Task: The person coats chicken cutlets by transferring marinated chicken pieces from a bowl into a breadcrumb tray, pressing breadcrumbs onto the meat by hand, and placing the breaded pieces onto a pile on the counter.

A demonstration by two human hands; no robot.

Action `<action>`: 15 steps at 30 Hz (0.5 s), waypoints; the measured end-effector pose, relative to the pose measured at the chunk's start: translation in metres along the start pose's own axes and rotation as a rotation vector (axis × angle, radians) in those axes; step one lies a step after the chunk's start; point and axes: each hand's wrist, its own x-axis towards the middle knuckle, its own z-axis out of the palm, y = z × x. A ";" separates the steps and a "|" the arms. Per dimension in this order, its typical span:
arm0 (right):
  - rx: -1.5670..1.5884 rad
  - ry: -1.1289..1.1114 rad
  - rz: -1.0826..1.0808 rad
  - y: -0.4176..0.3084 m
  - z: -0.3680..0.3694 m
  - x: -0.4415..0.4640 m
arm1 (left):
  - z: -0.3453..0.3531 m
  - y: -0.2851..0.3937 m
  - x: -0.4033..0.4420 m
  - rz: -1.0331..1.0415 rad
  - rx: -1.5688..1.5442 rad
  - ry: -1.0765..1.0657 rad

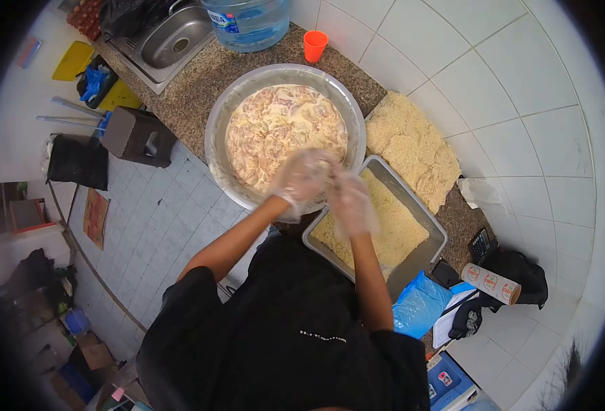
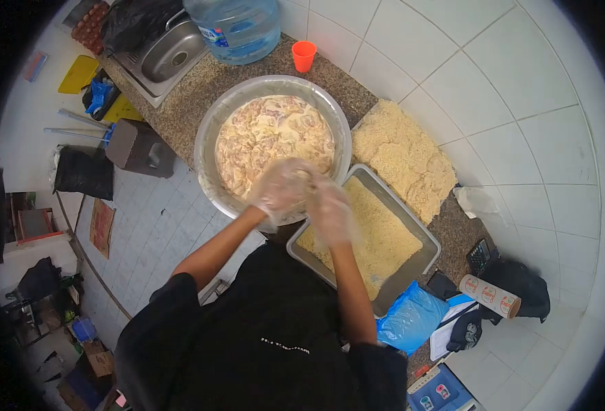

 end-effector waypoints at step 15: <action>-0.585 -0.536 -0.448 0.033 0.078 0.128 | -0.087 -0.082 -0.019 -0.052 0.795 -0.048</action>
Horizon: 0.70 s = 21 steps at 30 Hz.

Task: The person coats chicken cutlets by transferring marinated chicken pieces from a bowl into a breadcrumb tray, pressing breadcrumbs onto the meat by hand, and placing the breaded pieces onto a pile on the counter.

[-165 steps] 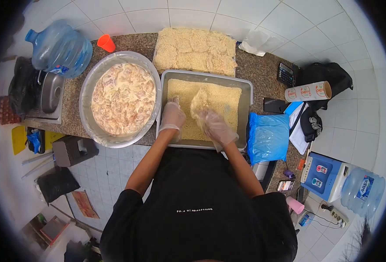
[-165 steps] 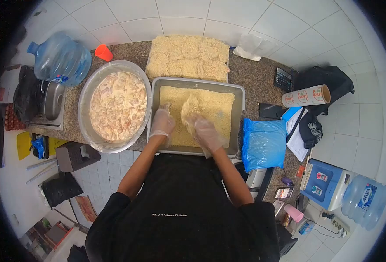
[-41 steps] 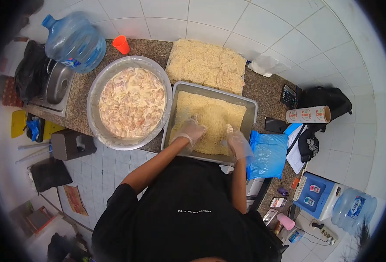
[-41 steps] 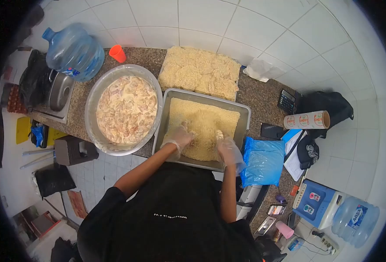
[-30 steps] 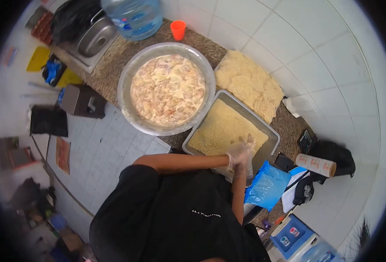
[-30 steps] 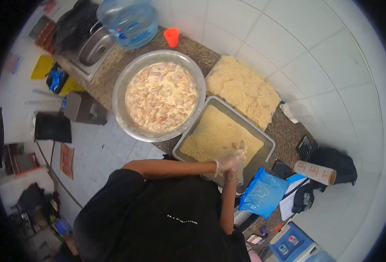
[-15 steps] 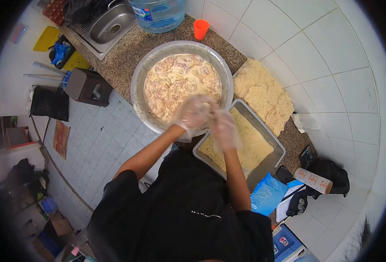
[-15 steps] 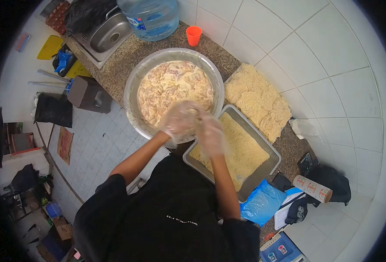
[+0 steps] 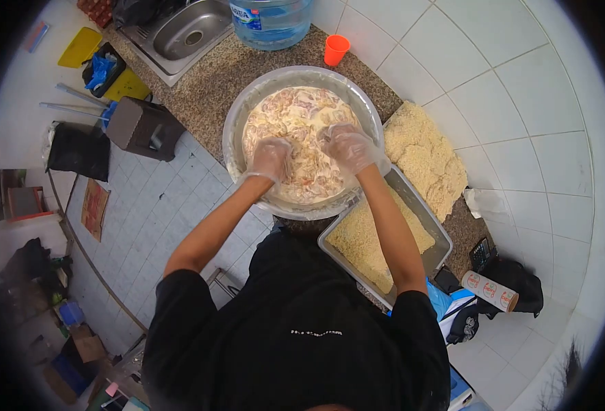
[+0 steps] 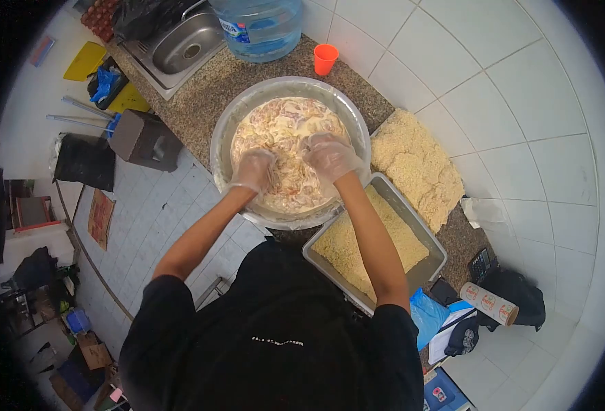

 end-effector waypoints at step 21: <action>0.196 -0.217 0.348 -0.020 -0.009 -0.015 | 0.009 -0.074 0.031 -0.225 -0.316 -0.189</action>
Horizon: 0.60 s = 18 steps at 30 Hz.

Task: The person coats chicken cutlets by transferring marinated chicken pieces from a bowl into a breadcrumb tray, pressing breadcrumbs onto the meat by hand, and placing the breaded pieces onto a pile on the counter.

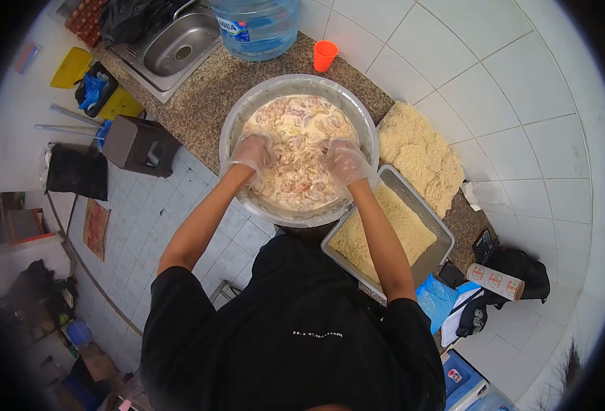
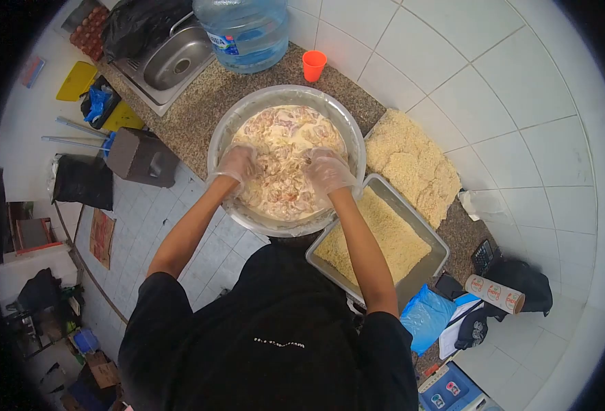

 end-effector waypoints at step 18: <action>0.026 0.548 -0.087 -0.006 -0.110 -0.100 | -0.059 0.158 -0.022 0.293 0.157 0.112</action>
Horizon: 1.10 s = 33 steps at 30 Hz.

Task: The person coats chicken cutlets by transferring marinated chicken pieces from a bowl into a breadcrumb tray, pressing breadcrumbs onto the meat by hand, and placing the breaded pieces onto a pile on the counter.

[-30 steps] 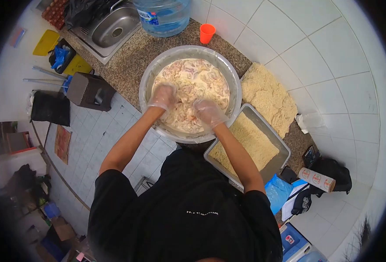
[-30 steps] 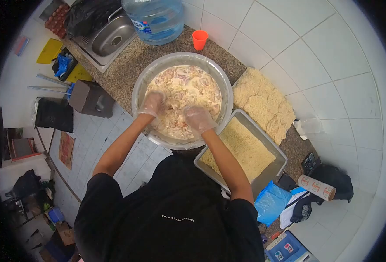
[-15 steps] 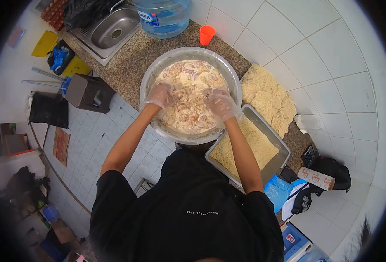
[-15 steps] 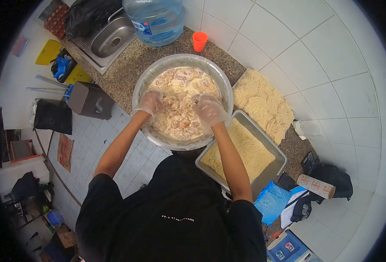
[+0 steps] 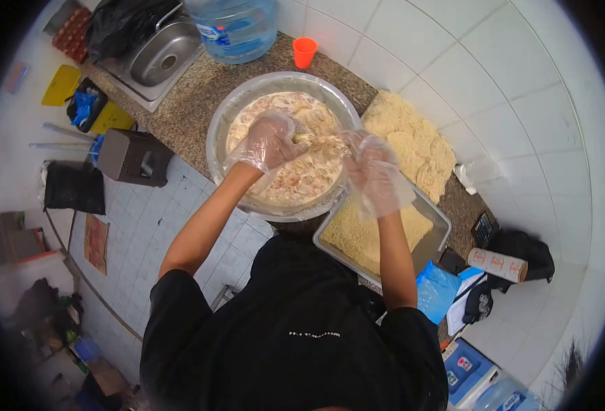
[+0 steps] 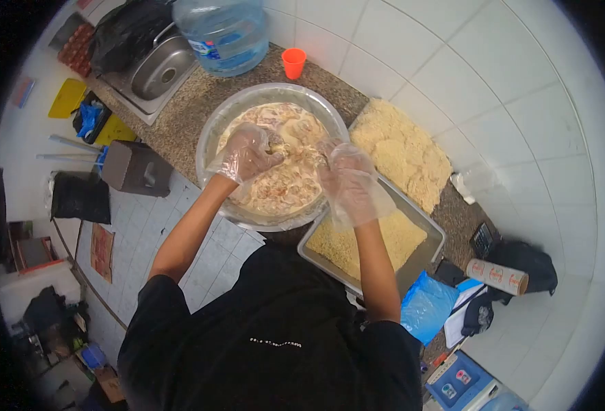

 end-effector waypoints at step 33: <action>0.332 -0.523 1.236 0.071 0.063 -0.363 | 0.289 0.166 -0.109 -0.220 -0.261 -1.124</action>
